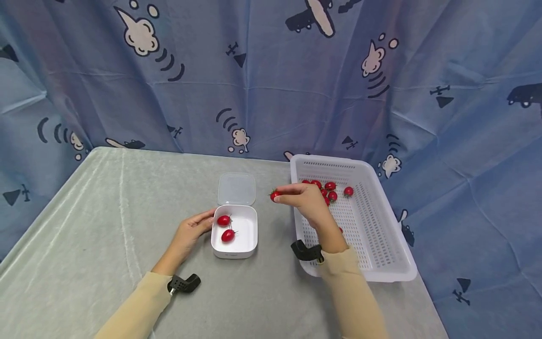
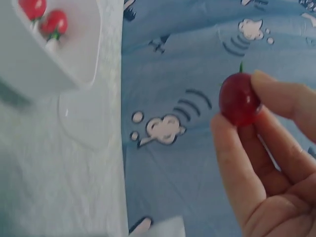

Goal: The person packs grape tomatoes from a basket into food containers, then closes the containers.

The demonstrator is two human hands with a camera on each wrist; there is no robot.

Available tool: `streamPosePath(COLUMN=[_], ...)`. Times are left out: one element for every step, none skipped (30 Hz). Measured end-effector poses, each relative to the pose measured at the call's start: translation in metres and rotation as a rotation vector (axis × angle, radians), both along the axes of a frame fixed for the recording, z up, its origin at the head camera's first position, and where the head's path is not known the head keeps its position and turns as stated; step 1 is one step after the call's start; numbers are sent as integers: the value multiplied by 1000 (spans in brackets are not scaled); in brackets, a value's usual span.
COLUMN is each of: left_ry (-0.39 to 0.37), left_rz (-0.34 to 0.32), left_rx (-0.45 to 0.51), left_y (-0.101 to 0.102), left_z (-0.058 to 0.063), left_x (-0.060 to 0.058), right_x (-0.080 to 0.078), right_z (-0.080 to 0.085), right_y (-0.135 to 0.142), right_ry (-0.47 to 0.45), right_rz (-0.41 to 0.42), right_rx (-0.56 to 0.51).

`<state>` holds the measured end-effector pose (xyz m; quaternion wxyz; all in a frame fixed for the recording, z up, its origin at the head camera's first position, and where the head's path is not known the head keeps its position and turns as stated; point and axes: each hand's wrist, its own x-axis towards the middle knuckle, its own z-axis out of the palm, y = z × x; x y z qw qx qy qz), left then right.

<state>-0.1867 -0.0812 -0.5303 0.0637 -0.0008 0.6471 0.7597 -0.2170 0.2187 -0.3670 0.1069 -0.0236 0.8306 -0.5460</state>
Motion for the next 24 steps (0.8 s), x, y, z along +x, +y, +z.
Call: streamPosePath(left_ry=[1,1,2,3,4,5,7,8,8,8,9,9,9,10,10,11,12,14,14,16,18,21,22,24], left_rz=[-3,-5,-6,-7,-6,-4,-2,0,2,2,3,2,3,3,4,5,7,7,7,5,4,3,2,0], left_rx=[-1,-2,-1,-2,1,1,3,3,3,2,1,-1,1,0,1,3,4,8,11,9,8,7,6,9], left_y=[0,0,1,1,1,1,1,1,1,1,1,1,1,1,1,1,1,1,1,1,1,1,1,1], left_z=[0,0,0,-1,-1,-1,0,0,0,0,0,1,1,1,1,1,1,1,1,0,0,0,0,0], left_x=[0,0,0,-1,-1,-1,-1,-1,-1,0,0,0,0,0,1,1,1,1,1,1,0,0,0,0], right_x=[2,3,4,6,6,7,8,8,9,10,10,11,12,13,14,14,15,15,16,16,17,17,17,17], right_z=[1,1,2,3,3,4,4,3,3,2,1,1,0,0,-1,-1,-2,-2,-3,-3,-4,-5,-6,-7], right_y=[-3,-6,-10,-14,-17,-21,-24,-27,-30,-32,-34,-37,-39,-42,-44,-47,-50,-53,-56,-58,-61,-64,-66,-68], right_ry=[-1,1,3,7,11,15,20,23,20,18,12,8,3,-3,-11,-16,-20,-24,-29,-32,-34,-34,-34,-33], right_rz=[-3,-2,-3,0,0,2,3,9,12,18,17,19,22,24,22,23,26,32,35,36,39,40,40,35], right_rx=[-13,-20,-28,-38,-42,-45,-47,-44,-47,-48,-51,-59,-63,-66,-73,-79,-85,-93,-95,-101,-106,-113,-118,-124])
